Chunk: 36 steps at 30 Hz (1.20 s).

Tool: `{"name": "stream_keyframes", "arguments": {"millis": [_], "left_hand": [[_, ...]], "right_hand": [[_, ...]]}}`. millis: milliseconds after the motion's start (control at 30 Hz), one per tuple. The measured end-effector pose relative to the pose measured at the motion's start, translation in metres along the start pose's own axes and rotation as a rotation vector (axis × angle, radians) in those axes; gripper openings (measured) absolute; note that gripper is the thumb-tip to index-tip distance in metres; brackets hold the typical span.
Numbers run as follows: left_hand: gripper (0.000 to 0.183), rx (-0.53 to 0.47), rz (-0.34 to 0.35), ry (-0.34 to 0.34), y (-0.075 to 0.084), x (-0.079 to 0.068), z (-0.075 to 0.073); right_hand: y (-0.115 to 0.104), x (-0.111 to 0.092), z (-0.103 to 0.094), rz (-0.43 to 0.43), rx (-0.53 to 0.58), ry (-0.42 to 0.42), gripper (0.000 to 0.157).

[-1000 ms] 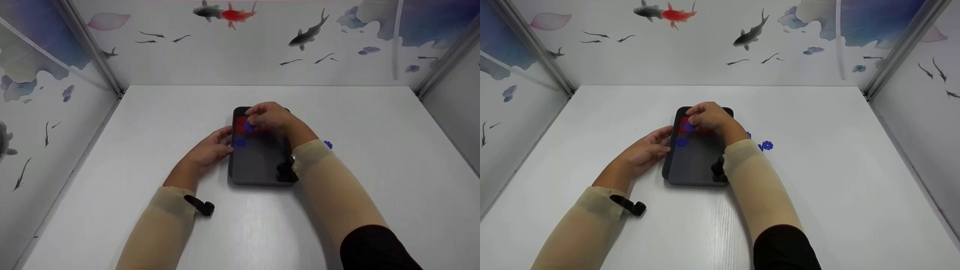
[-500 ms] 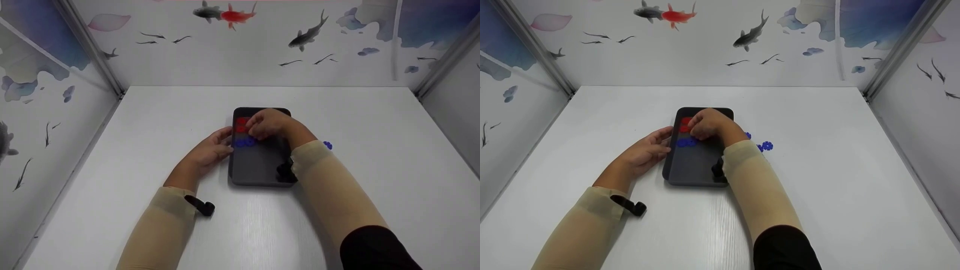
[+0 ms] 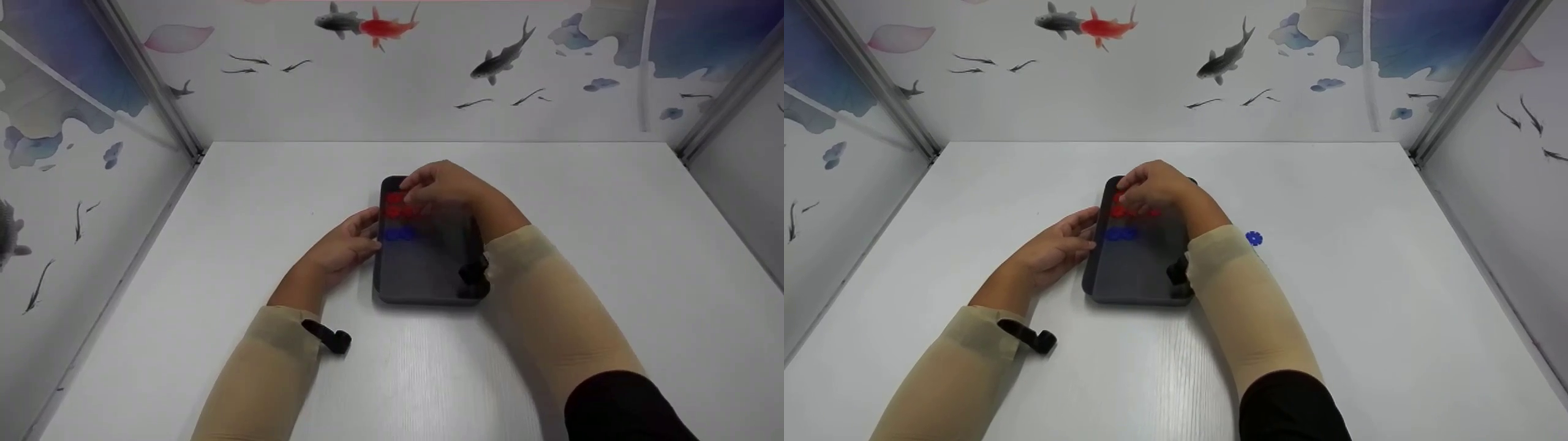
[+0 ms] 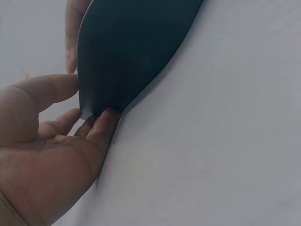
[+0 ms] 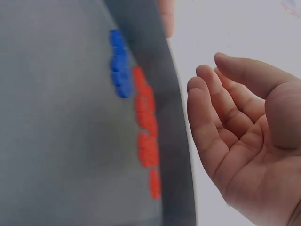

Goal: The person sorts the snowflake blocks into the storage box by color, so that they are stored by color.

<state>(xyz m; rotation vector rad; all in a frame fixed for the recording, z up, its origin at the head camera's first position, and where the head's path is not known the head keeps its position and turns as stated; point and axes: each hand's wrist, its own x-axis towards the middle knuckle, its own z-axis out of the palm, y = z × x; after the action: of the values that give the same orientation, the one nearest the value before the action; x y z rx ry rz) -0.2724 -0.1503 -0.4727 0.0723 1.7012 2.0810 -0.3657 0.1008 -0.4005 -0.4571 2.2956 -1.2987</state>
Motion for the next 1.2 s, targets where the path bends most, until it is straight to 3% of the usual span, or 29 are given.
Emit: {"name": "stream_keyframes", "arguments": {"millis": [267,433,600,933,1200], "left_hand": [[0.084,-0.007,-0.004,0.01,-0.001,0.0,0.001],[0.085,-0.003,-0.005,0.019,-0.002,-0.001,0.001],[0.085,-0.004,-0.017,0.036,-0.003,-0.001,0.002],[0.083,-0.008,-0.024,0.048,-0.001,-0.003,0.001],[0.081,0.001,-0.041,0.07,0.0,-0.001,0.002]], "right_hand": [[0.002,-0.034,-0.029,-0.04,0.034,0.093,0.034],[0.022,-0.06,-0.048,-0.036,0.015,0.162,0.035],[0.048,-0.079,-0.063,0.021,-0.008,0.228,0.036],[0.094,-0.077,-0.077,0.121,-0.041,0.225,0.045],[0.116,-0.075,-0.082,0.18,-0.117,0.204,0.04]]}}
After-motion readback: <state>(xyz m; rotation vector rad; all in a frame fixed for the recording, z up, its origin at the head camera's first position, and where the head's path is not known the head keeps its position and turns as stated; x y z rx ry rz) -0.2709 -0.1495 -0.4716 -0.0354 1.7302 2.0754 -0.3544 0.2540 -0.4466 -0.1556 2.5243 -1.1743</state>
